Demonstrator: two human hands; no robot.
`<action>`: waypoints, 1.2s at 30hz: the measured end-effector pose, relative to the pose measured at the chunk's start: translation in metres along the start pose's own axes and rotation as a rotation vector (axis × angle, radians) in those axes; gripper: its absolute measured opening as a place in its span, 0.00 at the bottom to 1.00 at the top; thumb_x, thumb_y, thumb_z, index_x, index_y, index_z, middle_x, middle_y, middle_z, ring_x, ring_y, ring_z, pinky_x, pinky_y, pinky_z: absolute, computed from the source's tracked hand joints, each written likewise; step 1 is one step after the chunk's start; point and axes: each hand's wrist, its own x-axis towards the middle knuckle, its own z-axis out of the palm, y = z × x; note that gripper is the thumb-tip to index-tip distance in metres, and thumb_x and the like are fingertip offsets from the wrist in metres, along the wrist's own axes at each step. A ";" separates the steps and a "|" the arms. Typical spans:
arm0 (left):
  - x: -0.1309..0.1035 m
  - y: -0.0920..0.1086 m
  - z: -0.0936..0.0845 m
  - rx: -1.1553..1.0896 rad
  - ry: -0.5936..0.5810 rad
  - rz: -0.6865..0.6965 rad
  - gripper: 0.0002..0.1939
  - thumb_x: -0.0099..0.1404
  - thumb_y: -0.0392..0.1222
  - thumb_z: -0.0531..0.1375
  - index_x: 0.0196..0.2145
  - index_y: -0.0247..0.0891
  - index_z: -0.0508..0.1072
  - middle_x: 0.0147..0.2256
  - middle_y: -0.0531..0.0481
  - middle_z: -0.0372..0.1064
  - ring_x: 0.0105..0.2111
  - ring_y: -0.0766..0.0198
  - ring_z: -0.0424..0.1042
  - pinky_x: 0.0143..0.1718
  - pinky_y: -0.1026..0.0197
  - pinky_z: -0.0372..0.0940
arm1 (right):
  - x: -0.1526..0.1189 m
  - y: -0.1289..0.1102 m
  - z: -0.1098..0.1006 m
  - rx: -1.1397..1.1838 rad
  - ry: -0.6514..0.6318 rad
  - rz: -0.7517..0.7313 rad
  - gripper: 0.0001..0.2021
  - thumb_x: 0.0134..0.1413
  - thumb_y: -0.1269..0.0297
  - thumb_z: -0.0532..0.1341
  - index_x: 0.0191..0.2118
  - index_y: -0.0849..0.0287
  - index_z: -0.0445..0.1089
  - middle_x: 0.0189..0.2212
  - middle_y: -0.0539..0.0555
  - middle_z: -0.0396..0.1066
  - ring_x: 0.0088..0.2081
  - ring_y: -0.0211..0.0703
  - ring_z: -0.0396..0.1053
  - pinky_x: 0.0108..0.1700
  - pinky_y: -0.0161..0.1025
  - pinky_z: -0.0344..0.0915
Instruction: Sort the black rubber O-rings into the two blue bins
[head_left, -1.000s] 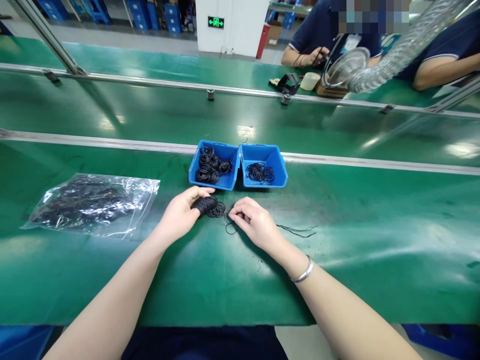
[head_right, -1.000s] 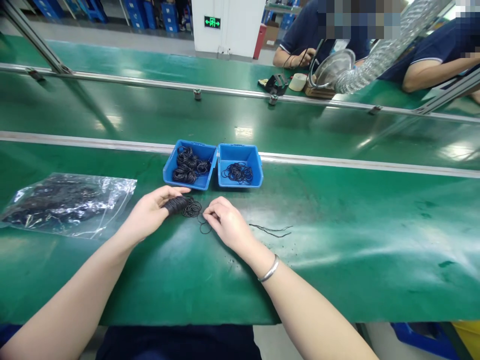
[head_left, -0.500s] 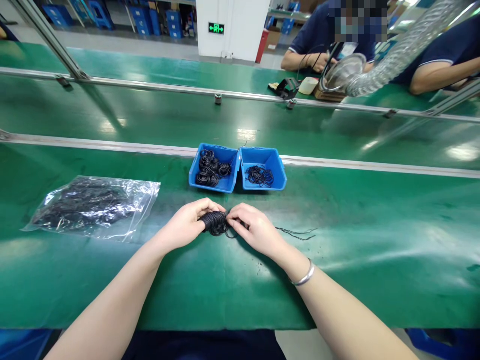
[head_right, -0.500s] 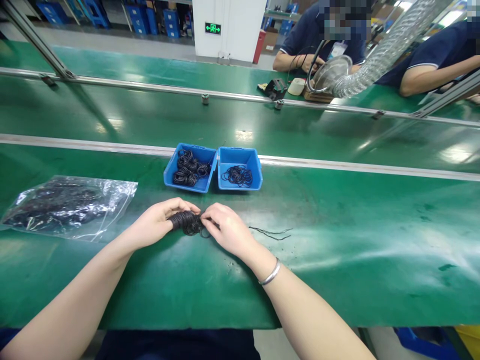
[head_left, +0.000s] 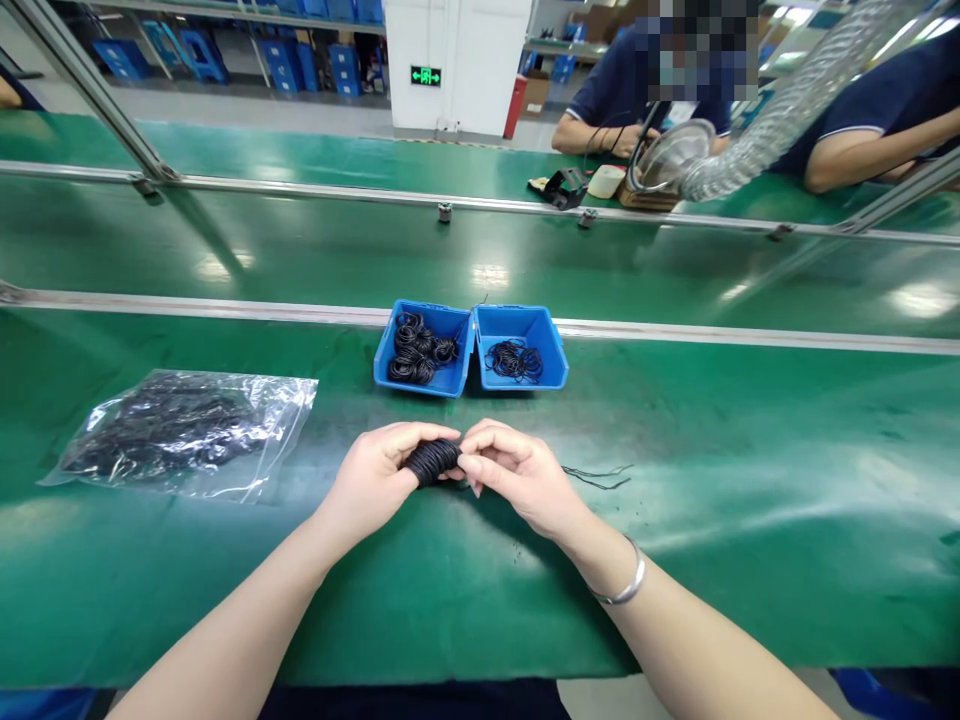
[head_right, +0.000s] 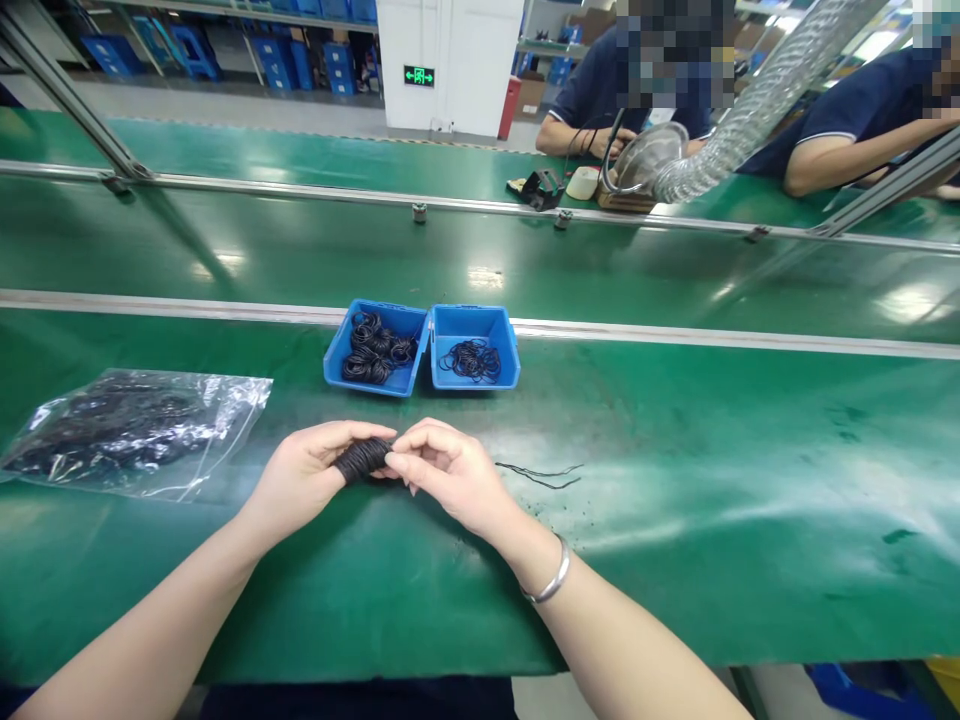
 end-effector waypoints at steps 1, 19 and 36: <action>0.000 -0.001 0.000 0.000 -0.002 0.004 0.16 0.60 0.31 0.60 0.44 0.43 0.79 0.40 0.50 0.79 0.37 0.58 0.80 0.42 0.57 0.75 | 0.000 0.000 0.000 0.012 0.005 0.009 0.07 0.56 0.61 0.68 0.33 0.59 0.75 0.31 0.50 0.68 0.27 0.33 0.66 0.30 0.34 0.67; 0.003 0.002 -0.002 0.164 0.060 0.214 0.14 0.60 0.29 0.62 0.38 0.46 0.82 0.36 0.53 0.80 0.36 0.62 0.77 0.42 0.62 0.70 | -0.002 0.003 0.001 0.122 -0.017 0.088 0.10 0.52 0.61 0.70 0.27 0.60 0.73 0.24 0.47 0.65 0.26 0.34 0.61 0.32 0.35 0.59; 0.001 -0.004 -0.001 0.161 0.070 0.231 0.16 0.60 0.25 0.62 0.39 0.45 0.80 0.37 0.54 0.78 0.37 0.65 0.77 0.42 0.65 0.69 | -0.005 0.003 0.002 0.211 -0.024 0.141 0.08 0.49 0.63 0.73 0.33 0.59 0.76 0.27 0.47 0.69 0.25 0.31 0.61 0.28 0.33 0.58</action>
